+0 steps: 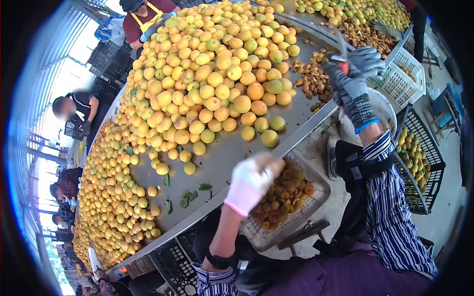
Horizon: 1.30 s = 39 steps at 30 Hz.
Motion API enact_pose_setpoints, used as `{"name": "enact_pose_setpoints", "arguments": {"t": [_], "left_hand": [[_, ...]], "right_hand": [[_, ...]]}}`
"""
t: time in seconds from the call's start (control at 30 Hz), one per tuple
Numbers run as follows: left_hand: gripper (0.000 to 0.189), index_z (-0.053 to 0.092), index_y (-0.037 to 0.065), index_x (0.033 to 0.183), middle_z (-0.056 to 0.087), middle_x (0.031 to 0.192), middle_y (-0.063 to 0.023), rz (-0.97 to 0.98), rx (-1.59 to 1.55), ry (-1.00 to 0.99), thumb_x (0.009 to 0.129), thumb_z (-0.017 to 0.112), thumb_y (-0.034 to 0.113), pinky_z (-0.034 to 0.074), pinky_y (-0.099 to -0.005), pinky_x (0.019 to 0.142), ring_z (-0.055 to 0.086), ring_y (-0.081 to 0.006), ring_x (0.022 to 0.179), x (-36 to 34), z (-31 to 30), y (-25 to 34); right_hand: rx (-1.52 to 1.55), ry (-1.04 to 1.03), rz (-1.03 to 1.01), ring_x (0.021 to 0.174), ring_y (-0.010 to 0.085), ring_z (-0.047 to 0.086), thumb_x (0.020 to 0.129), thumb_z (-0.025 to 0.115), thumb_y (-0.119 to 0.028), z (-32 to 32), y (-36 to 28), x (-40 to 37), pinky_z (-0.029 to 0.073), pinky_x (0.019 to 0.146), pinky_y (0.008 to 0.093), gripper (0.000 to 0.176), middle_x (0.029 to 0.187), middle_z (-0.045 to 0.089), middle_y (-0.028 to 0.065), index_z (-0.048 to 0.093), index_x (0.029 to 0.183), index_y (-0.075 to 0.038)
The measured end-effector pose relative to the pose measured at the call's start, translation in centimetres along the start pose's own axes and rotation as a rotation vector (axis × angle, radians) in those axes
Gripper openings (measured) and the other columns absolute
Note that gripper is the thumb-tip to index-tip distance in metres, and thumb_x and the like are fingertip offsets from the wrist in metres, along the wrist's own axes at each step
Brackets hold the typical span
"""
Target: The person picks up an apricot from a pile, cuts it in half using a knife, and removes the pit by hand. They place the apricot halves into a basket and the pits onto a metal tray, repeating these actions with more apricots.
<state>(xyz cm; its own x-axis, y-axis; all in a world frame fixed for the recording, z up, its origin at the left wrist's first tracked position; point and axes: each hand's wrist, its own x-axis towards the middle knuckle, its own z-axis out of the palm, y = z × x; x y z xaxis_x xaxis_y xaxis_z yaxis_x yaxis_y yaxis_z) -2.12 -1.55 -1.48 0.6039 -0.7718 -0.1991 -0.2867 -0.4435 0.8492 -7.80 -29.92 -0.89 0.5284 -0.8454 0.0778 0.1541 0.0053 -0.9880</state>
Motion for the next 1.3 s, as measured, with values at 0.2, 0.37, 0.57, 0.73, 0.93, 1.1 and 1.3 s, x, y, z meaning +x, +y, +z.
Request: {"name": "enact_pose_setpoints", "arguments": {"t": [0.2, 0.37, 0.57, 0.73, 0.93, 1.1, 1.3], "left_hand": [[0.044, 0.050, 0.008, 0.113, 0.053, 0.111, -0.0158, -0.056, 0.651, 0.505, 0.079, 0.066, 0.032, 0.051, -0.0448, 0.074, 0.062, -0.0346, 0.088, 6.2, -0.7, -3.2], [0.045, 0.050, 0.006, 0.111, 0.053, 0.110, -0.0142, -0.255, 0.804, 0.383, 0.078, 0.068, 0.032, 0.053, -0.0413, 0.077, 0.062, -0.0305, 0.093, 8.6, -0.1, -4.3], [0.038, 0.050, 0.000, 0.121, 0.055, 0.103, -0.0089, 0.094, -0.177, 0.230, 0.085, 0.059, 0.010, 0.047, -0.0214, 0.066, 0.062, -0.0113, 0.079, 5.2, -3.1, -2.3], [0.057, 0.033, 0.001, 0.138, 0.052, 0.120, -0.0112, 0.164, -0.730, 0.148, 0.086, 0.056, 0.008, 0.044, -0.0238, 0.073, 0.058, -0.0172, 0.100, 1.9, -4.9, -1.2], [0.056, 0.028, 0.001, 0.142, 0.047, 0.129, -0.0118, 0.261, -1.120, 0.059, 0.091, 0.049, 0.010, 0.043, -0.0248, 0.074, 0.055, -0.0180, 0.106, 0.7, -6.3, -1.3], [0.053, 0.033, 0.000, 0.139, 0.048, 0.127, -0.0106, 0.324, -0.670, 0.267, 0.091, 0.051, 0.012, 0.045, -0.0270, 0.080, 0.053, -0.0174, 0.106, -0.2, -6.8, -1.6], [0.051, 0.043, -0.002, 0.130, 0.051, 0.116, -0.0095, 0.270, -0.440, 0.461, 0.083, 0.063, 0.004, 0.048, -0.0250, 0.081, 0.052, -0.0128, 0.102, -0.5, -6.7, -2.3]], "right_hand": [[-0.037, -0.308, 0.372, 0.038, 0.0064, 0.042, 0.081, 0.071, -0.033, 4.5, 0.6, -4.1, 0.033, 0.034, 0.0226, 0.033, 0.059, 0.050, -0.0036, 0.059, 0.098, -0.008], [-0.111, -0.496, 0.529, 0.037, 0.0083, 0.043, 0.090, 0.059, -0.025, 6.2, 0.1, -6.8, 0.034, 0.033, 0.0231, 0.020, 0.061, 0.051, -0.0006, 0.056, 0.098, -0.007], [-0.143, -0.666, 0.482, 0.046, 0.0115, 0.050, 0.089, 0.059, -0.031, 5.8, -1.0, -8.6, 0.041, 0.043, 0.0262, 0.026, 0.060, 0.053, 0.0028, 0.058, 0.097, -0.005], [-0.407, -0.798, 0.059, 0.070, 0.0267, 0.062, 0.090, 0.058, -0.027, 5.7, 0.2, -9.9, 0.049, 0.067, 0.0361, 0.029, 0.074, 0.061, 0.0154, 0.057, 0.100, -0.001], [-0.286, -0.841, -0.013, 0.077, 0.0325, 0.063, 0.089, 0.059, -0.024, 6.8, -0.6, -11.5, 0.048, 0.068, 0.0383, 0.025, 0.082, 0.062, 0.0175, 0.056, 0.099, -0.001], [-0.350, -0.900, -0.128, 0.073, 0.0181, 0.057, 0.091, 0.055, -0.015, 7.4, -1.0, -12.1, 0.046, 0.068, 0.0295, 0.021, 0.081, 0.059, 0.0106, 0.056, 0.104, 0.001], [-0.307, -0.910, -0.118, 0.073, 0.0196, 0.057, 0.088, 0.058, -0.013, 8.1, 0.1, -12.7, 0.047, 0.069, 0.0313, 0.020, 0.081, 0.060, 0.0125, 0.055, 0.102, 0.002]]}}
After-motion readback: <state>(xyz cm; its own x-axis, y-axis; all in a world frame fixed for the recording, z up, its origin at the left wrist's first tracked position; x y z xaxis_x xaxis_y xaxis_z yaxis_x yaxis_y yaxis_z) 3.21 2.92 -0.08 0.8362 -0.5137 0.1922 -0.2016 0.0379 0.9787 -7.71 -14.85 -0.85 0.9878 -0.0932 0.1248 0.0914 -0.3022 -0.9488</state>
